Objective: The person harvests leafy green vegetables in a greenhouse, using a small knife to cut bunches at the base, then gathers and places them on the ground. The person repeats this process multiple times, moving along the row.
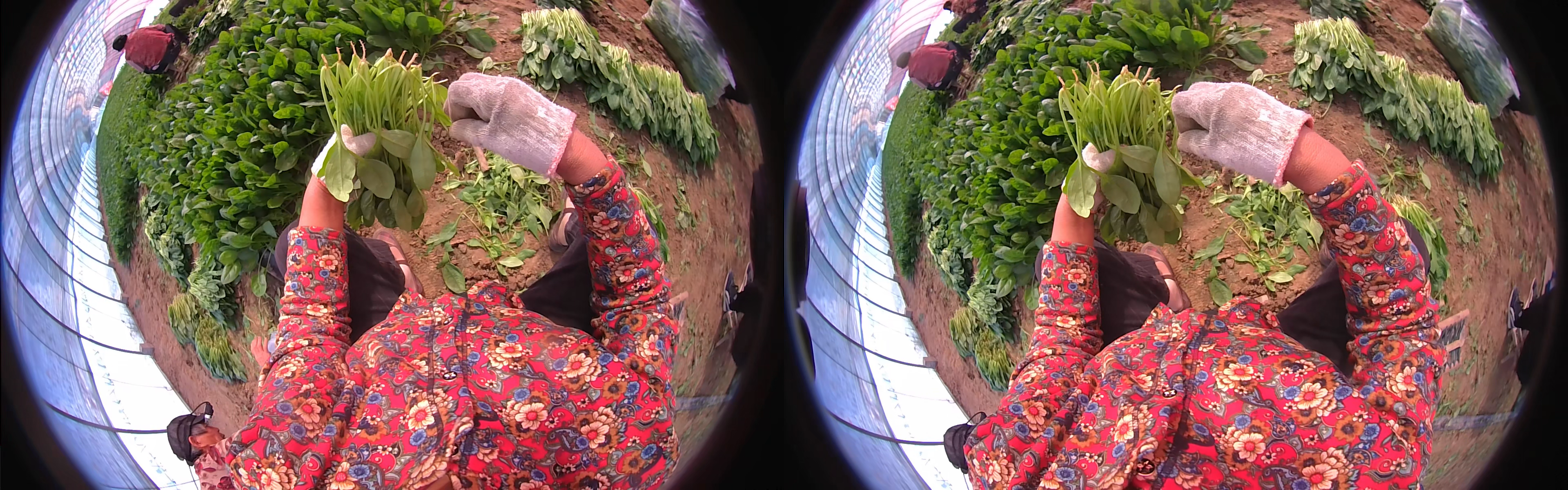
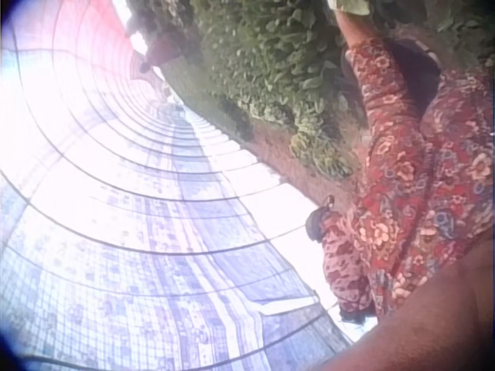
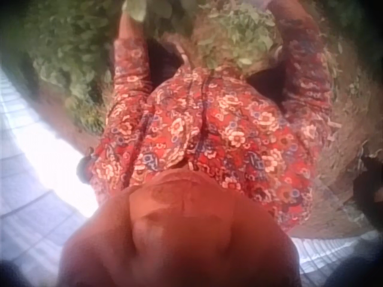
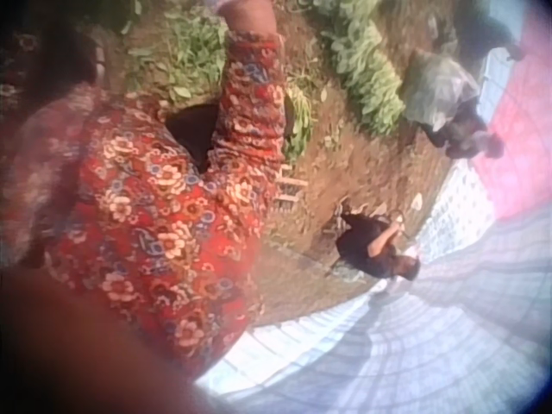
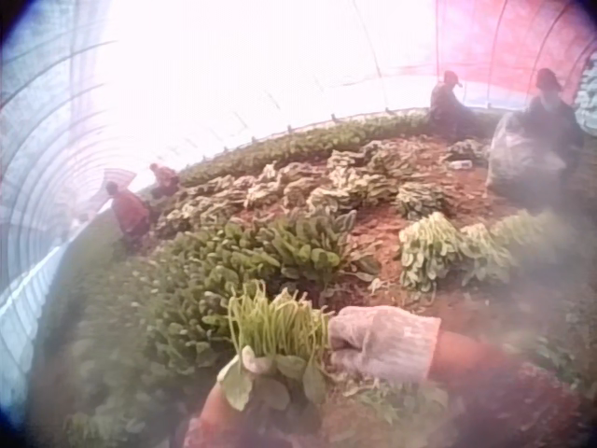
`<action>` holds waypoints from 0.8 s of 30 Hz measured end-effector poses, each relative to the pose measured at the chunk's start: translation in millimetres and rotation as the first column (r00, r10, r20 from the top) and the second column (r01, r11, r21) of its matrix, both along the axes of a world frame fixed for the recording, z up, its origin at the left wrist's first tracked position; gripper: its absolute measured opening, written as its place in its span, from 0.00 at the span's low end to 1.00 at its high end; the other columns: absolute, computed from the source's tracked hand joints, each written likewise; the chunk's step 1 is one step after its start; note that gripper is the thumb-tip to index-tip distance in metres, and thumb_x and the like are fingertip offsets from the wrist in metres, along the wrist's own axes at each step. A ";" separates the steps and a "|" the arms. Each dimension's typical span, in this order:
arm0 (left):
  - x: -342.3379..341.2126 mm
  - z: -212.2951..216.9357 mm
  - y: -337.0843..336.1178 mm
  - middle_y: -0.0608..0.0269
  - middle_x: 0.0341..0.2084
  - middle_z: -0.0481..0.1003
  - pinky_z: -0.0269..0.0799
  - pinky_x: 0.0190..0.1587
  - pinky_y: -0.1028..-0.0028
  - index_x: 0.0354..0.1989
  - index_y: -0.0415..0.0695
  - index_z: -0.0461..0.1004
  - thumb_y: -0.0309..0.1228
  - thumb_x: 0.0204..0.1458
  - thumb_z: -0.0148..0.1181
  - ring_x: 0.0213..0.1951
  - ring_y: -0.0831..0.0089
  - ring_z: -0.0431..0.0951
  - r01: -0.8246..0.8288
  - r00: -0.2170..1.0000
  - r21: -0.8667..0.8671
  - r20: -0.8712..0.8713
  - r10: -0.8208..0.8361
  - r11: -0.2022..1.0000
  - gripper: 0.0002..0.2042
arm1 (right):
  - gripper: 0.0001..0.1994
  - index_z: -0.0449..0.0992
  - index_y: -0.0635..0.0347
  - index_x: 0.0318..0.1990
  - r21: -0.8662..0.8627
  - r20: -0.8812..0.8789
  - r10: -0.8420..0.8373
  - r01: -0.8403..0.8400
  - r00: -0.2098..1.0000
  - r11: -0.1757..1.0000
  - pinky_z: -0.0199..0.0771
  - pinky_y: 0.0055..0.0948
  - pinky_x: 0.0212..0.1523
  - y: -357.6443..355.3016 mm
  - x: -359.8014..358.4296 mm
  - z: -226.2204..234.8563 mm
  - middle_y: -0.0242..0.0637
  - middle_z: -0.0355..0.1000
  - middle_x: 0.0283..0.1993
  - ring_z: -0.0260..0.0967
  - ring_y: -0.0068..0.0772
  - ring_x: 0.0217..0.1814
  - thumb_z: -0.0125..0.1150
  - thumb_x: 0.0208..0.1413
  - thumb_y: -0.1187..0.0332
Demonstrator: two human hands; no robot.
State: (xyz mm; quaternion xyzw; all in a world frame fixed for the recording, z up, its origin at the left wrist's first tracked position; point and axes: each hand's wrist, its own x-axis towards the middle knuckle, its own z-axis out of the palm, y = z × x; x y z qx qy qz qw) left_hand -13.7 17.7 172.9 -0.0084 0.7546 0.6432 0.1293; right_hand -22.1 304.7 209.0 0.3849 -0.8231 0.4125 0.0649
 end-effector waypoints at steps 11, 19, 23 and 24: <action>-15.0 -32.0 -23.3 0.53 0.57 0.73 0.74 0.52 0.71 0.67 0.37 0.62 0.32 0.63 0.52 0.51 0.68 0.77 0.094 0.991 0.082 0.083 -0.101 0.992 0.25 | 0.14 0.74 0.56 0.45 -0.142 0.018 -0.164 0.165 0.986 0.976 0.77 0.41 0.42 -12.9 -11.9 -10.3 0.42 0.75 0.35 0.76 0.50 0.41 0.66 0.54 0.62; -22.4 -24.7 -15.4 0.55 0.55 0.75 0.74 0.52 0.70 0.66 0.36 0.65 0.34 0.58 0.59 0.50 0.68 0.77 0.170 0.985 -0.189 0.044 -0.165 0.967 0.28 | 0.22 0.73 0.59 0.51 -0.264 -0.234 -0.452 0.391 0.861 0.882 0.79 0.33 0.43 -31.3 -19.6 -27.3 0.38 0.73 0.45 0.78 0.35 0.42 0.72 0.51 0.63; -9.7 -10.5 -5.1 0.60 0.53 0.76 0.72 0.54 0.70 0.64 0.39 0.67 0.23 0.44 0.64 0.50 0.71 0.76 0.161 0.987 -0.039 0.038 -0.159 0.986 0.33 | 0.23 0.73 0.53 0.49 -0.163 -0.058 -0.496 0.481 0.867 0.861 0.76 0.42 0.48 -37.9 -22.6 -34.1 0.42 0.71 0.48 0.74 0.48 0.49 0.72 0.48 0.57; -9.0 -8.6 -3.2 0.60 0.52 0.76 0.71 0.55 0.70 0.64 0.39 0.67 0.24 0.45 0.64 0.50 0.71 0.76 0.171 0.985 -0.067 0.043 -0.168 0.983 0.32 | 0.22 0.72 0.53 0.50 -0.231 -0.042 -0.489 0.468 0.871 0.853 0.76 0.42 0.48 -40.1 -23.6 -34.7 0.41 0.73 0.45 0.75 0.48 0.48 0.72 0.48 0.59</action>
